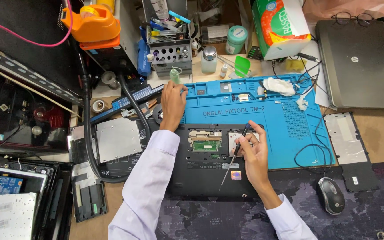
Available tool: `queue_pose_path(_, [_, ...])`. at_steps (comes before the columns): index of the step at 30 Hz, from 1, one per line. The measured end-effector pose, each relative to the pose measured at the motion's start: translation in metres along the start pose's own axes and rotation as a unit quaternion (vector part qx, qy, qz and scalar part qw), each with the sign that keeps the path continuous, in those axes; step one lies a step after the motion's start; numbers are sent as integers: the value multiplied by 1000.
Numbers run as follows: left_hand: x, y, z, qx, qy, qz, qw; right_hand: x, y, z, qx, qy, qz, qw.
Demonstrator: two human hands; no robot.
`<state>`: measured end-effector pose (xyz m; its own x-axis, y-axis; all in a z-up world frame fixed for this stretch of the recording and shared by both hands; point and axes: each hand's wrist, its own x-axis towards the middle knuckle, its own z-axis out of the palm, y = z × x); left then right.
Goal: Disassembling a laptop by removing screws and internal panels using a screwdriver
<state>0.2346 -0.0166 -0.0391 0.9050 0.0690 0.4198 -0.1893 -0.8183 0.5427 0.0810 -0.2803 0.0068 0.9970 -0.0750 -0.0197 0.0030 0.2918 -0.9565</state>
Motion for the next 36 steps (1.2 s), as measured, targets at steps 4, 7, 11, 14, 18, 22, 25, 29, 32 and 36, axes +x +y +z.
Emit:
queue_pose_path(4, [5, -1, 11, 39, -1, -1, 999, -1, -2, 1, 0, 3, 2, 1000])
queue_pose_path(7, [10, 3, 19, 83, 10, -24, 996, 0, -2, 1, 1, 1, 3, 1000])
queue_pose_path(11, [14, 11, 23, 108, 2, -45, 993, -1, -3, 1, -3, -5, -4, 1000])
queue_pose_path(14, [16, 14, 28, 105, 13, -58, 993, 0, -1, 0, -5, -5, -6, 1000])
queue_pose_path(18, [14, 21, 29, 76, 43, -73, 994, -1, -1, 0, -5, -2, -4, 1000])
queue_pose_path(22, [8, 17, 21, 18, 29, -86, 996, 2, 6, -5, 1, -2, -7, 1000])
queue_pose_path(25, [2, 19, 8, -50, 25, -89, 994, 1, 7, -4, 8, 0, -9, 1000])
queue_pose_path(29, [-17, 45, -29, -149, 26, -59, 987, -2, -2, 2, 16, 2, -9, 1000])
queue_pose_path(32, [-41, 58, -44, -183, 20, -41, 982, -1, -9, 6, 19, 3, -5, 1000])
queue_pose_path(36, [-87, 82, -69, -141, -30, -74, 987, -2, -6, 4, 28, 0, -1, 1000])
